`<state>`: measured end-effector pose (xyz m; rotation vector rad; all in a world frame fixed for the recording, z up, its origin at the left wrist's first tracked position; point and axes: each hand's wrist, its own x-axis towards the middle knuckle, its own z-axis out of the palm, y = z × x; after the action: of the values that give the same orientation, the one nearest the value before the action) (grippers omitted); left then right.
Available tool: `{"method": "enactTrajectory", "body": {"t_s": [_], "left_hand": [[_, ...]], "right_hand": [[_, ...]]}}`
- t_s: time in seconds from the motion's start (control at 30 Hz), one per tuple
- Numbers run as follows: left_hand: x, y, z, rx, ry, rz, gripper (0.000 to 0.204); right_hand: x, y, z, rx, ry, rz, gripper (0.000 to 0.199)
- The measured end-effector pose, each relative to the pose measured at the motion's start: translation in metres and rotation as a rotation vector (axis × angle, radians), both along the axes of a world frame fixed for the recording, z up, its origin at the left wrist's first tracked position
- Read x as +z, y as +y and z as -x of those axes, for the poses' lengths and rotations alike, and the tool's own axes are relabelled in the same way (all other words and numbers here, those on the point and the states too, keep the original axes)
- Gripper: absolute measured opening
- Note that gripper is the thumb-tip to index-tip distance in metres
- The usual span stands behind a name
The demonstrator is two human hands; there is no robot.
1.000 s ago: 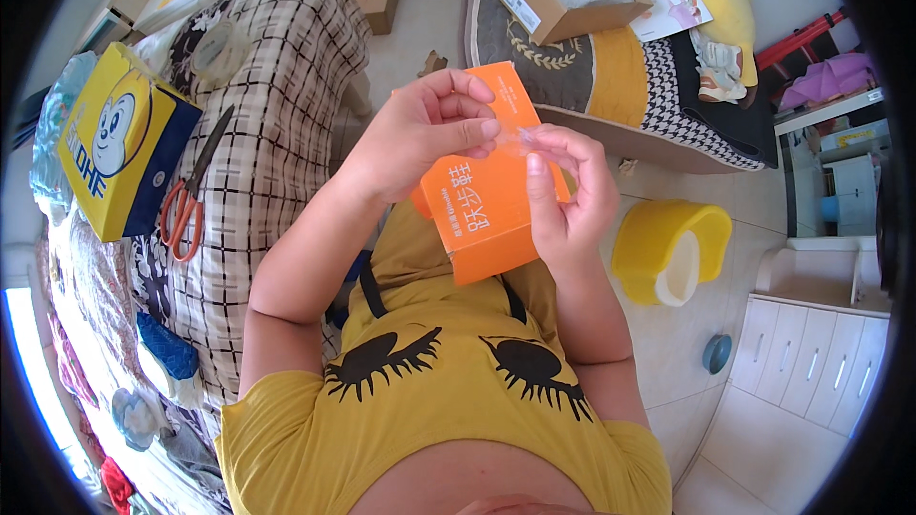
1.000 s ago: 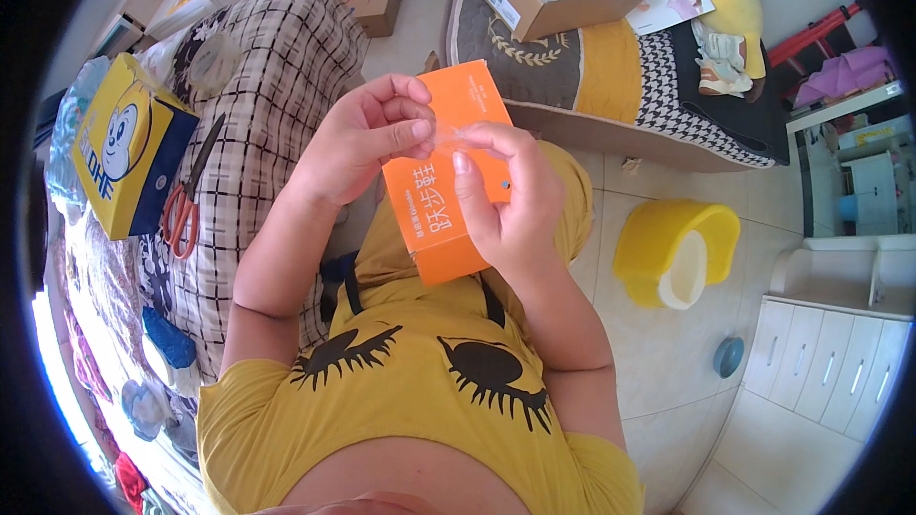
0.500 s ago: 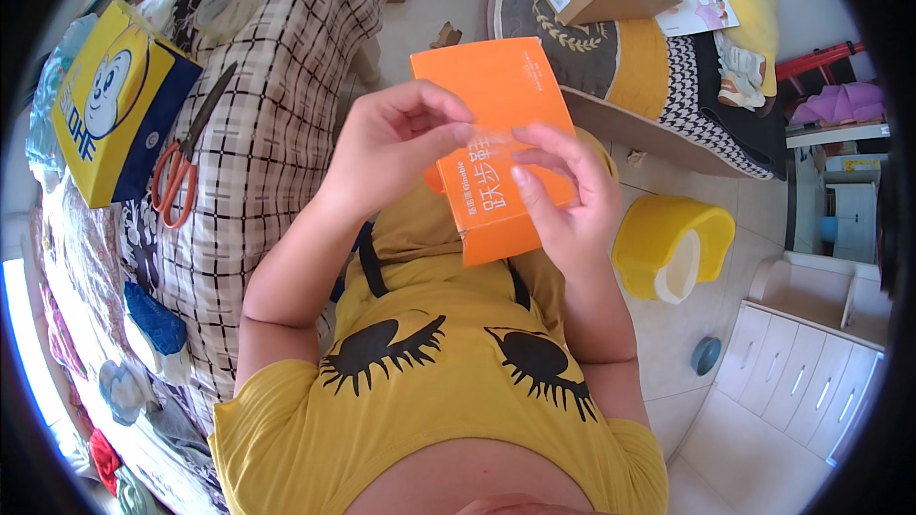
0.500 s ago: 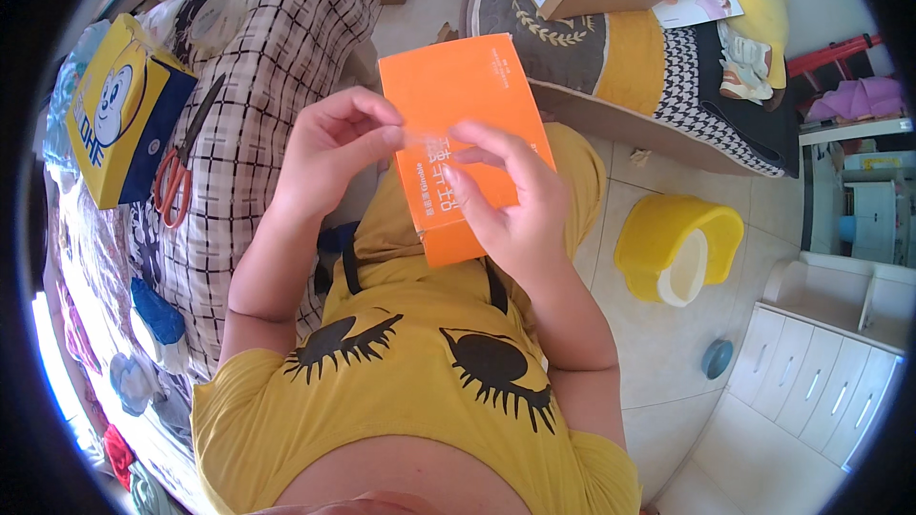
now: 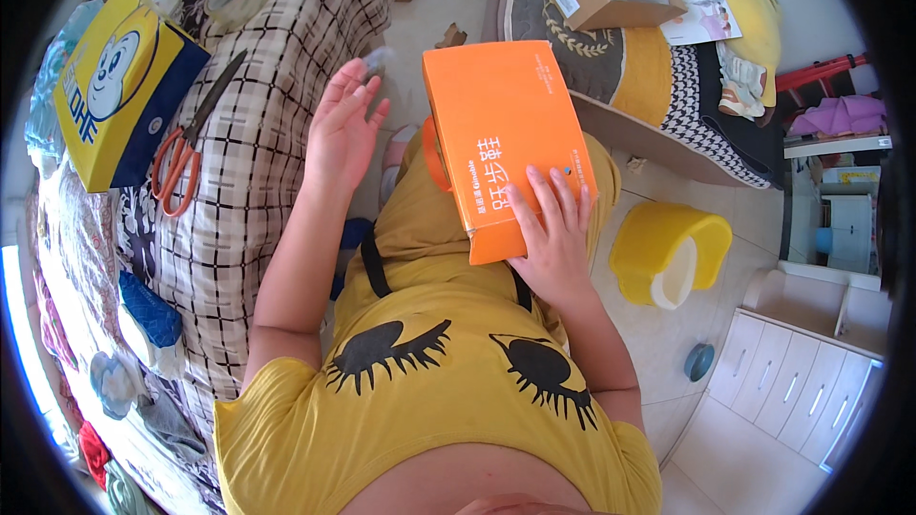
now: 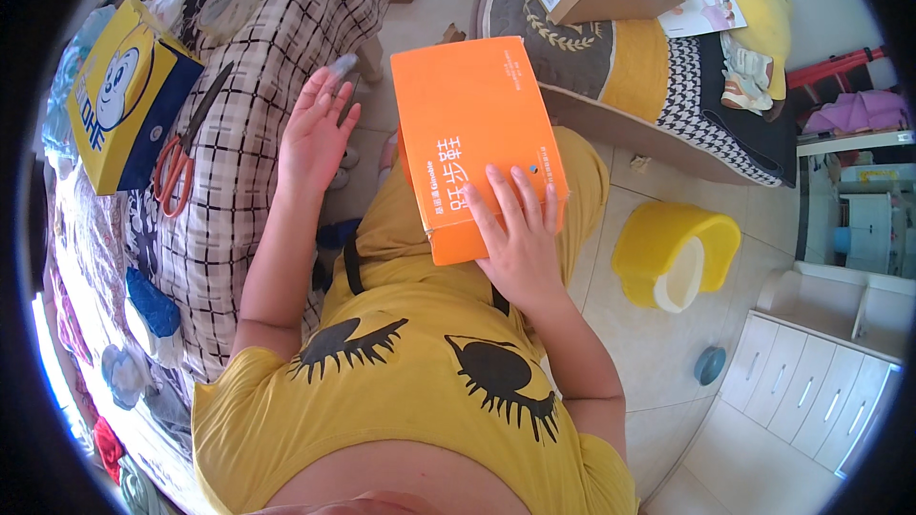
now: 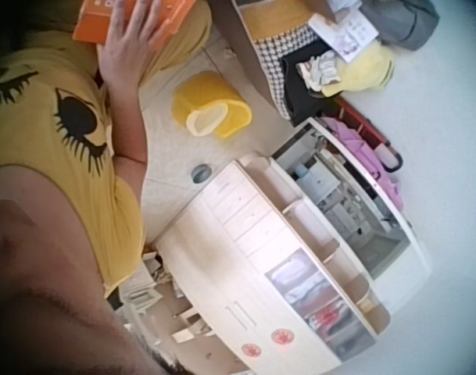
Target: The person assembles an orange cardboard box by folding the flaps and securing them with clear tape. They fold the side flaps inward, apply tape to seal the seams, and then close the top flaps, taping them shut to complete the box.
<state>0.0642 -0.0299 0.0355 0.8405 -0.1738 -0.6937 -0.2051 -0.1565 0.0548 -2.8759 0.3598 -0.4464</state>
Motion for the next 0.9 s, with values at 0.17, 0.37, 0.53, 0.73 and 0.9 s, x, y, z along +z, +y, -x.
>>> {"method": "enactTrajectory", "body": {"t_s": [0.17, 0.37, 0.53, 0.73, 0.9], "left_hand": [[-0.040, -0.024, -0.009, 0.021, -0.316, -0.244, 0.072], [-0.089, -0.059, -0.016, -0.213, -0.275, -0.154, 0.065], [-0.082, -0.069, -0.005, -0.225, -0.265, -0.112, 0.058], [-0.065, -0.069, 0.000, -0.201, -0.313, -0.201, 0.057], [-0.043, -0.059, 0.006, -0.222, -0.505, -0.175, 0.061]], "right_hand": [[-0.015, 0.001, -0.003, -0.037, -0.122, 0.005, 0.074], [-0.026, 0.002, 0.000, -0.148, -0.207, 0.086, 0.077], [-0.037, -0.004, 0.003, -0.331, -0.451, -0.038, 0.095], [-0.050, -0.015, 0.003, -0.318, -0.572, -0.339, 0.106], [-0.031, -0.043, 0.013, -0.265, -0.684, -0.489, 0.105]]}}
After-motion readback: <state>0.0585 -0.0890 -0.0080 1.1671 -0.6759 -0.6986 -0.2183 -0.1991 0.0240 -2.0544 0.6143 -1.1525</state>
